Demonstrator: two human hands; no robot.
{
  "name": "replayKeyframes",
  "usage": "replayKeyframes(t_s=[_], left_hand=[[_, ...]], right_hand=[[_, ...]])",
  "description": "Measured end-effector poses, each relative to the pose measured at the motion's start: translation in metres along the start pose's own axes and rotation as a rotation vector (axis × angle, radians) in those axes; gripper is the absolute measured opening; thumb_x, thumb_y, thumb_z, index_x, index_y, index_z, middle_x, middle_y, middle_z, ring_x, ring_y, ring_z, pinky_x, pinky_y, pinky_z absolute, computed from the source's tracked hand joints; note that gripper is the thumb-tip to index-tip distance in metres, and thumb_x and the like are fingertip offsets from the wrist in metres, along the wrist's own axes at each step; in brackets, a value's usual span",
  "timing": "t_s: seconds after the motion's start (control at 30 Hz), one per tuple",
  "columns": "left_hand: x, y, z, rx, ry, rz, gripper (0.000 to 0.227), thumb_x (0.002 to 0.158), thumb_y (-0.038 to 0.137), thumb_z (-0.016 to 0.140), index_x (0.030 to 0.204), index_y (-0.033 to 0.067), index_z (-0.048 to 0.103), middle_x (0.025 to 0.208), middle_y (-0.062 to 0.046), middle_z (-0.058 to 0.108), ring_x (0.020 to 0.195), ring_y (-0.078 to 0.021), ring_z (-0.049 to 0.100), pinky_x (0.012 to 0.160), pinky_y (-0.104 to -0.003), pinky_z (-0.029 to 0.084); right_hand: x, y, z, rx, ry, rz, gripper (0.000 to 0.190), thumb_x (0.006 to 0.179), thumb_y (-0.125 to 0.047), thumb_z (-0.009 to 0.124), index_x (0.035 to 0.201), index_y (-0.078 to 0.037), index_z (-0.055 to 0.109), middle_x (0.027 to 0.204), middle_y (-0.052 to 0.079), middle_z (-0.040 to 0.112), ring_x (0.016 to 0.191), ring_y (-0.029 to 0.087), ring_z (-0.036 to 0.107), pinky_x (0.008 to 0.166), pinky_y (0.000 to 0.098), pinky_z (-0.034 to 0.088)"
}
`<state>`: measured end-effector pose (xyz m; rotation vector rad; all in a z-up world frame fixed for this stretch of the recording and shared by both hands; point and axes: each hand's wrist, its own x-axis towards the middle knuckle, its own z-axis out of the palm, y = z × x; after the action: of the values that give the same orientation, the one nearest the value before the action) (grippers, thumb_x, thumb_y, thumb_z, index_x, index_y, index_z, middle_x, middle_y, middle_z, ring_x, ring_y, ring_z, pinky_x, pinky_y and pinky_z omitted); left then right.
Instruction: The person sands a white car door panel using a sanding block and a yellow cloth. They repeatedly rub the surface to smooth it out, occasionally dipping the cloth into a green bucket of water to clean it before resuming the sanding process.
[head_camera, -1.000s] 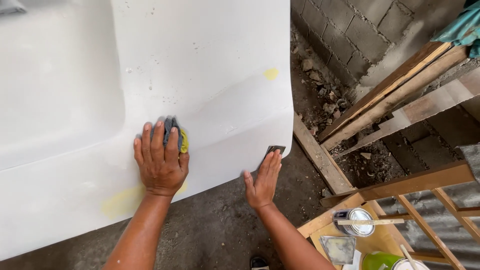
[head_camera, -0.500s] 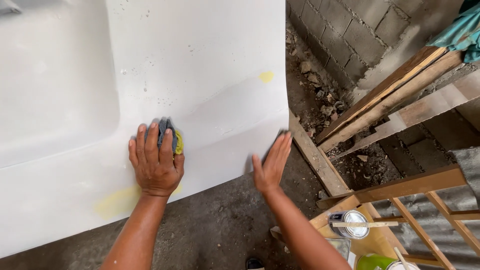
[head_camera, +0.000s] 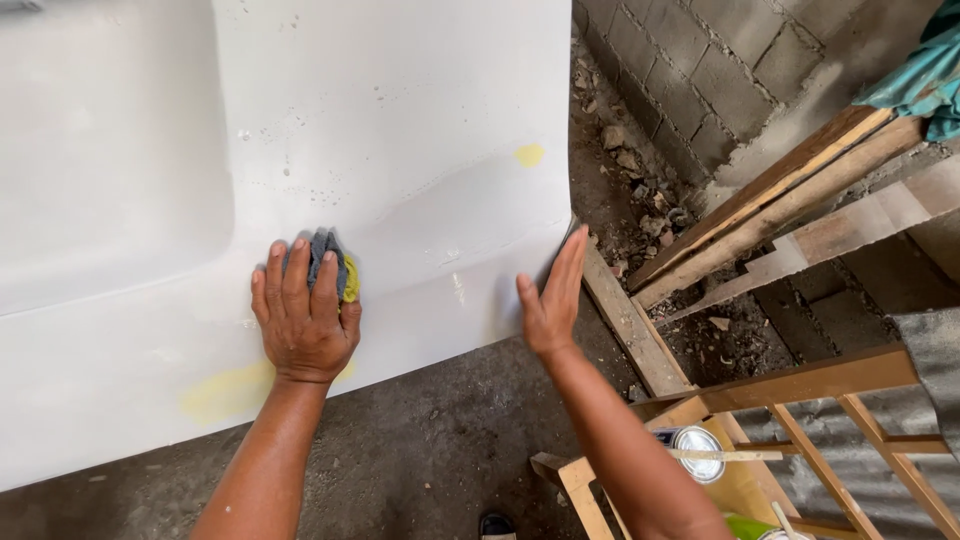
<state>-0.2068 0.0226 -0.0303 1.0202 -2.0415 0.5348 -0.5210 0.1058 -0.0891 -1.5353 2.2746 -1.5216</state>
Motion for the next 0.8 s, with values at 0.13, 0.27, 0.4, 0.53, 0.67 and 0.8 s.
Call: replayKeyframes(t_s=[0.13, 0.27, 0.4, 0.53, 0.67, 0.8], left_hand=[[-0.001, 0.003, -0.003, -0.014, -0.003, 0.016, 0.050, 0.108, 0.033, 0.056, 0.153, 0.0137, 0.048, 0.162, -0.016, 0.042, 0.155, -0.0380, 0.035, 0.127, -0.059, 0.023], [0.000, -0.003, -0.006, -0.013, -0.036, 0.018, 0.054, 0.104, 0.031, 0.060, 0.154, 0.0146, 0.048, 0.163, -0.016, 0.041, 0.156, -0.0382, 0.033, 0.127, -0.059, 0.022], [-0.003, -0.010, -0.014, -0.029, -0.058, 0.056, 0.059, 0.101, 0.028, 0.065, 0.156, 0.0149, 0.046, 0.165, -0.014, 0.038, 0.157, -0.0373, 0.030, 0.128, -0.058, 0.021], [0.002, -0.025, -0.024, -0.014, -0.098, 0.137, 0.062, 0.098, 0.026, 0.066, 0.156, 0.0166, 0.046, 0.168, -0.012, 0.036, 0.158, -0.0337, 0.030, 0.127, -0.057, 0.022], [-0.006, -0.035, -0.017, 0.009, -0.085, 0.235, 0.063, 0.097, 0.024, 0.066, 0.156, 0.0203, 0.045, 0.170, -0.008, 0.034, 0.160, -0.0303, 0.029, 0.129, -0.054, 0.023], [-0.008, -0.035, -0.009, -0.010, -0.112, 0.241, 0.064, 0.097, 0.026, 0.064, 0.157, 0.0188, 0.043, 0.169, -0.010, 0.034, 0.159, -0.0316, 0.027, 0.129, -0.054, 0.021]], right_hand=[[-0.019, -0.003, 0.005, 0.030, -0.004, 0.018, 0.104, 0.096, -0.082, 0.021, 0.166, -0.011, -0.010, 0.175, 0.020, -0.009, 0.163, 0.039, -0.001, 0.132, 0.0525, 0.003], [-0.083, -0.015, 0.046, -0.088, 0.010, 0.057, 0.105, 0.095, -0.082, 0.015, 0.164, -0.010, -0.015, 0.173, 0.023, -0.015, 0.163, 0.039, -0.007, 0.131, 0.0519, -0.003], [-0.170, -0.095, 0.098, -0.105, -0.262, -0.122, 0.104, 0.097, -0.080, 0.019, 0.162, -0.008, -0.019, 0.172, 0.022, -0.019, 0.162, 0.036, -0.011, 0.130, 0.0507, -0.008], [-0.181, -0.053, 0.120, -0.487, -0.467, -0.448, 0.102, 0.104, -0.078, 0.020, 0.164, -0.003, -0.015, 0.173, 0.024, -0.018, 0.161, 0.035, -0.010, 0.129, 0.0498, -0.008], [-0.115, -0.004, 0.057, -0.344, -0.161, -0.091, 0.101, 0.099, -0.077, 0.019, 0.162, -0.003, -0.009, 0.171, 0.020, -0.014, 0.161, 0.034, -0.009, 0.129, 0.0488, -0.004], [-0.093, -0.010, 0.098, -0.089, 0.263, 0.270, 0.101, 0.100, -0.073, 0.018, 0.165, -0.002, -0.012, 0.173, 0.023, -0.017, 0.163, 0.039, -0.009, 0.133, 0.0535, 0.000]])
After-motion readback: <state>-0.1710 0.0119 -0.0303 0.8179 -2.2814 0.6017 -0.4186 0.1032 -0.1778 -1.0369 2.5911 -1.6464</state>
